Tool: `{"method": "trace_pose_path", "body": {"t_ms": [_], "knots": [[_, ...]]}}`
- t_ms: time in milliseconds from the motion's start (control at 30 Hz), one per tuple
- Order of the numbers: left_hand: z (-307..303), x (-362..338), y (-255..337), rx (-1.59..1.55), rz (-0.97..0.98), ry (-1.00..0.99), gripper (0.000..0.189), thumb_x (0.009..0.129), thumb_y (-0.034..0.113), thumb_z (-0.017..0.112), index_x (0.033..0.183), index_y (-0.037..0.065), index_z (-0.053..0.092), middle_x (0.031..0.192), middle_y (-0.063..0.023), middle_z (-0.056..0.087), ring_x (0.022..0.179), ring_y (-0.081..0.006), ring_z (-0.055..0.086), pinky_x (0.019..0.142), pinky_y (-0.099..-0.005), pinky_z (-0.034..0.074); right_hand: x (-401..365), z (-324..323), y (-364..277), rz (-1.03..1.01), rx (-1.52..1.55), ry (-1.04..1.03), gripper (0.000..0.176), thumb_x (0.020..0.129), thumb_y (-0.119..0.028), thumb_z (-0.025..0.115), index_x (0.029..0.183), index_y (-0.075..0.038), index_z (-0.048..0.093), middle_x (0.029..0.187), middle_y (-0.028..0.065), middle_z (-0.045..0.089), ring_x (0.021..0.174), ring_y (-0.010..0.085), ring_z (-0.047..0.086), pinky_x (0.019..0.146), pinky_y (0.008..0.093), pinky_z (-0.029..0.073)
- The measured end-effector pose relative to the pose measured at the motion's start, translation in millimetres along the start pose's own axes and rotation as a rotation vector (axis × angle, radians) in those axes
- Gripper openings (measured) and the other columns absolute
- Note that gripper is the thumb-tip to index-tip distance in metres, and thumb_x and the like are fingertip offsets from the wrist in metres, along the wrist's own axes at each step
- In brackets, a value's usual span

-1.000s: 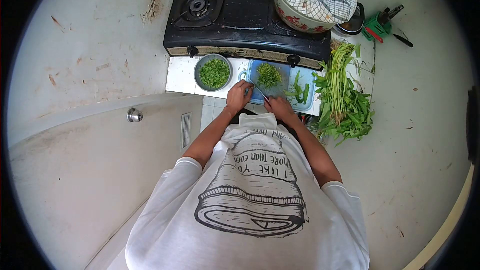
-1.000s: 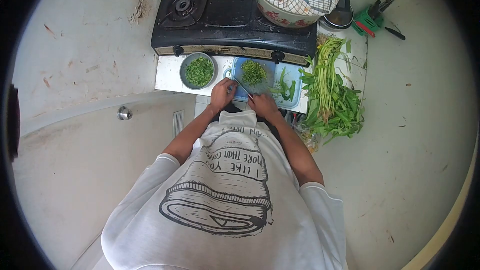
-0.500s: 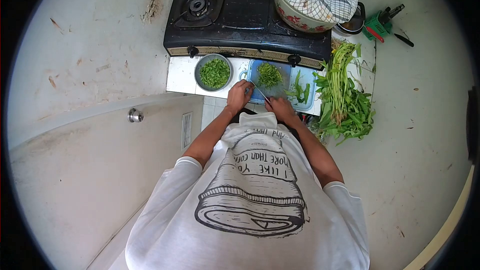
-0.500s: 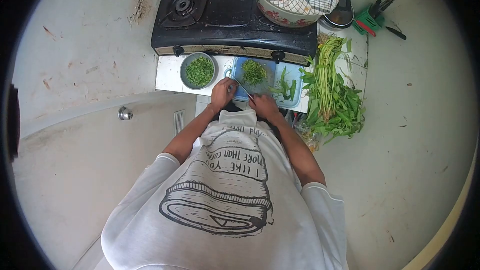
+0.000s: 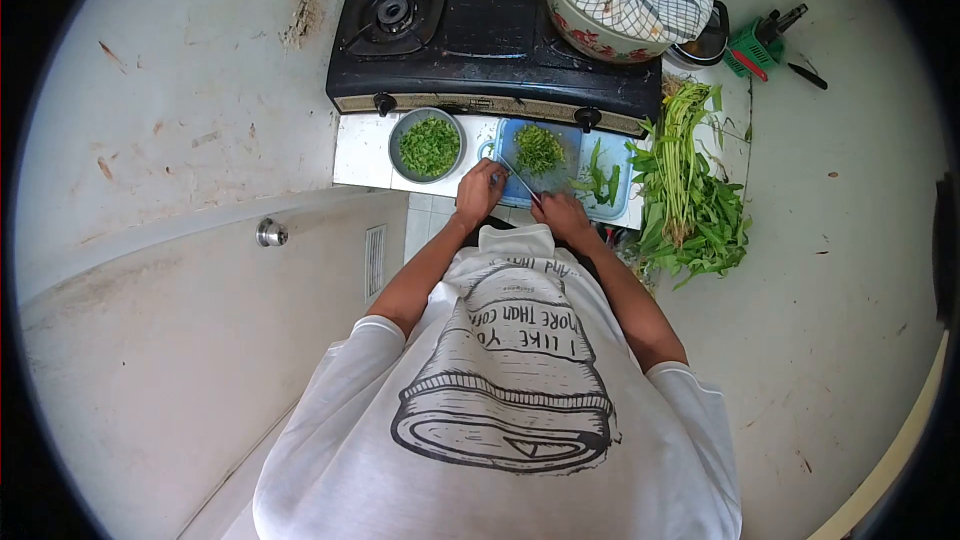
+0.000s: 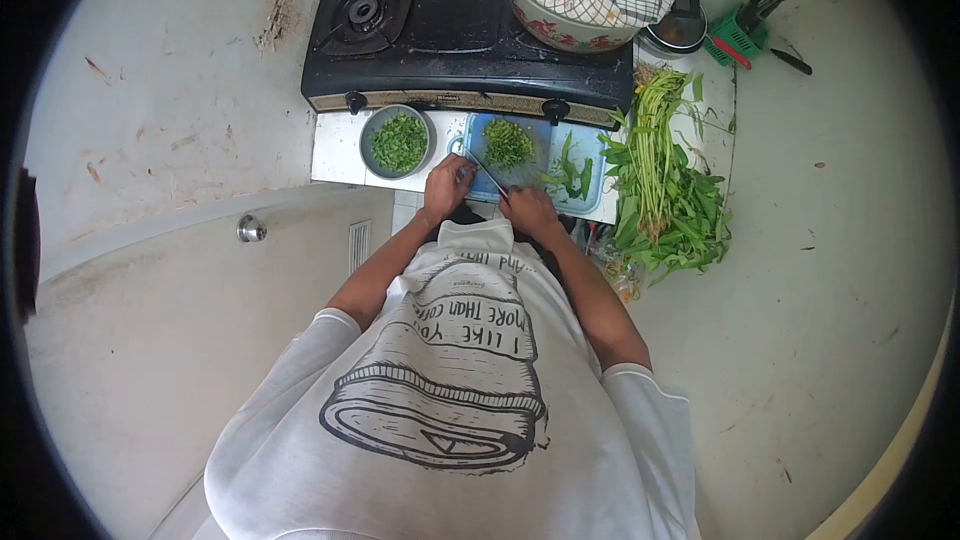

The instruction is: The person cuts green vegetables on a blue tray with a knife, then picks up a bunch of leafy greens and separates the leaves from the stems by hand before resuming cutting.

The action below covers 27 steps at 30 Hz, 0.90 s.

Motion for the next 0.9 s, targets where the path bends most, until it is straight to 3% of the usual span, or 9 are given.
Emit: {"method": "trace_pose_path", "body": {"t_ms": [400,900], "knots": [[2.7,0.3,-5.3,0.027,-0.004,0.015,0.005,0.086,0.01,0.07,0.09,0.008,0.074,0.091,-0.0109,0.071,0.074,-0.031,0.07,0.069,-0.0421,0.055,-7.2,-7.5,-6.2,-0.014,0.026,-0.023,0.038,0.098,-0.035,0.055,0.096,0.0,0.07,0.086,0.026,0.072,0.083,0.0432,0.071,0.08,0.0531,0.056],[-1.2,0.6,-1.7,0.004,-0.002,0.04,0.009,0.085,0.007,0.069,0.092,0.006,0.074,0.091,-0.0127,0.071,0.075,-0.0309,0.07,0.07,-0.0412,0.055,-1.8,-4.4,-4.5,-0.006,0.0,-0.042,0.037,0.097,-0.035,0.057,0.094,0.0,0.068,0.083,0.0275,0.07,0.081,0.0442,0.071,0.076,0.0538,0.056]]}}
Point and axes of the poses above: each hand's wrist, its own x-axis towards the middle knuckle, its own z-axis out of the palm, y = z × x, the point moved 7 cm from there along x, towards the middle knuckle
